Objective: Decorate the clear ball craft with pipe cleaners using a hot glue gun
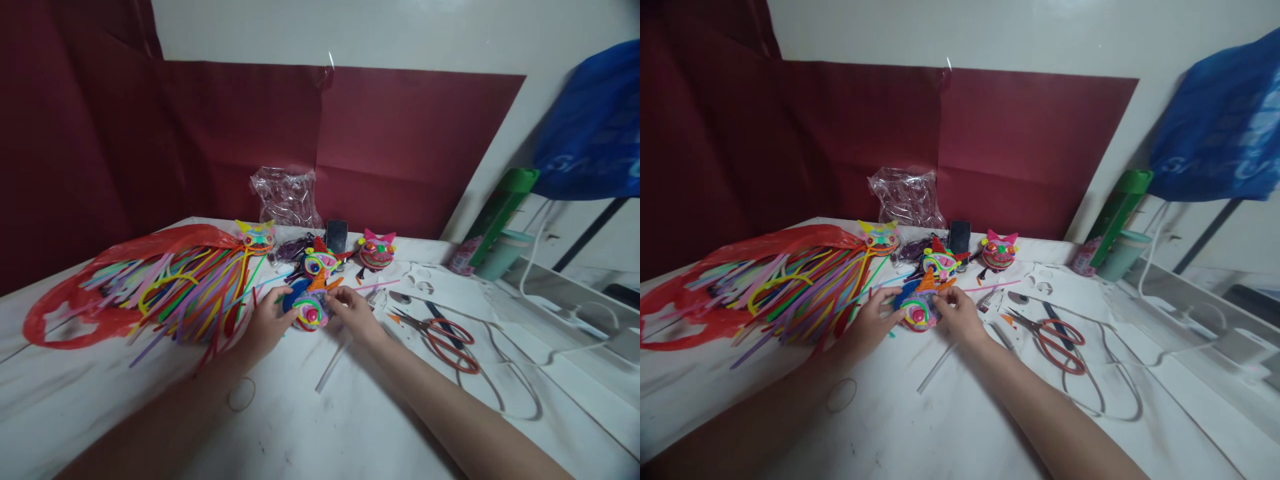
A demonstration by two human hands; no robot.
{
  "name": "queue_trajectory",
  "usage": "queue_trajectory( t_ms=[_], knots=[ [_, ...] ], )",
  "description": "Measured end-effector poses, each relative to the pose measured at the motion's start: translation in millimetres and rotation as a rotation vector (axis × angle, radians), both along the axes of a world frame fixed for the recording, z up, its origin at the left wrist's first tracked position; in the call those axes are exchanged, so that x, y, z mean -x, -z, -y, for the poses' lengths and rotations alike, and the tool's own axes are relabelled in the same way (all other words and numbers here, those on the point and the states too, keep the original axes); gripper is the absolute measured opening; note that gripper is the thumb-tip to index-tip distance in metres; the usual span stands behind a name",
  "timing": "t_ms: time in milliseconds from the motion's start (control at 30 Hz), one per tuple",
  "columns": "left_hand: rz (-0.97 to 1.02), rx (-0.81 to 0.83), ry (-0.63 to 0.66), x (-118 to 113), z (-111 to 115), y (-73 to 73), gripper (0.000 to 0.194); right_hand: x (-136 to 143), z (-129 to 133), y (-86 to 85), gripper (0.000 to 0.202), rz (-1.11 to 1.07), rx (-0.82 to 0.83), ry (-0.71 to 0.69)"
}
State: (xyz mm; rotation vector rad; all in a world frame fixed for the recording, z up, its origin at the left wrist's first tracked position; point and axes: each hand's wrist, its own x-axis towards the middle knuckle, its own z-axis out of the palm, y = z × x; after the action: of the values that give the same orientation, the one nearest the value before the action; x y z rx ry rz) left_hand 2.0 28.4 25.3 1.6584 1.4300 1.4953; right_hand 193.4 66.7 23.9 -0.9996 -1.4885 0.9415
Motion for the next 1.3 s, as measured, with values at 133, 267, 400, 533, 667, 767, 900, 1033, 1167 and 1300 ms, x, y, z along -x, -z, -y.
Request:
queue_trajectory(
  t_ms=[133, 267, 400, 533, 667, 767, 900, 1033, 1167, 1300],
  knots=[
    [-0.085, 0.048, -0.062, 13.6, -10.2, 4.3, 0.025, 2.6, 5.6, 3.9, 0.043, 0.121, -0.101, 0.066],
    [-0.262, 0.11, 0.035, 31.2, -12.1, 0.3, 0.011, 2.6, 7.9, 7.9, 0.039, 0.311, -0.21, 0.09],
    [-0.37, 0.149, 0.247, 33.8, -5.9, 1.0, 0.008, -1.0, 6.5, 6.7, 0.035, 0.367, -0.178, 0.077],
    [-0.354, 0.175, 0.327, 28.7, -1.8, 4.8, 0.01, -3.1, 5.6, 3.4, 0.034, 0.404, -0.148, 0.05],
    [-0.259, 0.26, 0.35, 19.9, 1.3, -3.1, 0.01, -2.6, 3.6, 2.3, 0.028, 0.391, -0.205, 0.083],
    [0.0, 0.31, 0.362, 10.3, 9.1, -16.7, 0.015, -2.7, 3.9, -1.2, 0.019, 0.34, -0.255, 0.141],
    [0.394, 0.35, 0.337, -1.8, 23.3, -29.7, 0.031, -2.8, 17.2, -16.3, 0.01, 0.247, -0.376, 0.185],
    [0.518, 0.371, 0.377, -10.2, 31.2, -28.3, 0.036, 4.7, 41.1, -30.0, 0.017, 0.231, -0.428, -0.098],
    [0.559, 0.402, 0.401, -15.0, 34.0, -22.4, 0.038, 14.1, 52.9, -27.8, 0.012, 0.243, -0.318, -0.27],
    [0.594, 0.399, 0.342, -17.5, 36.4, -23.2, 0.04, 15.3, 50.9, -22.5, 0.017, 0.228, -0.289, -0.233]
  ],
)
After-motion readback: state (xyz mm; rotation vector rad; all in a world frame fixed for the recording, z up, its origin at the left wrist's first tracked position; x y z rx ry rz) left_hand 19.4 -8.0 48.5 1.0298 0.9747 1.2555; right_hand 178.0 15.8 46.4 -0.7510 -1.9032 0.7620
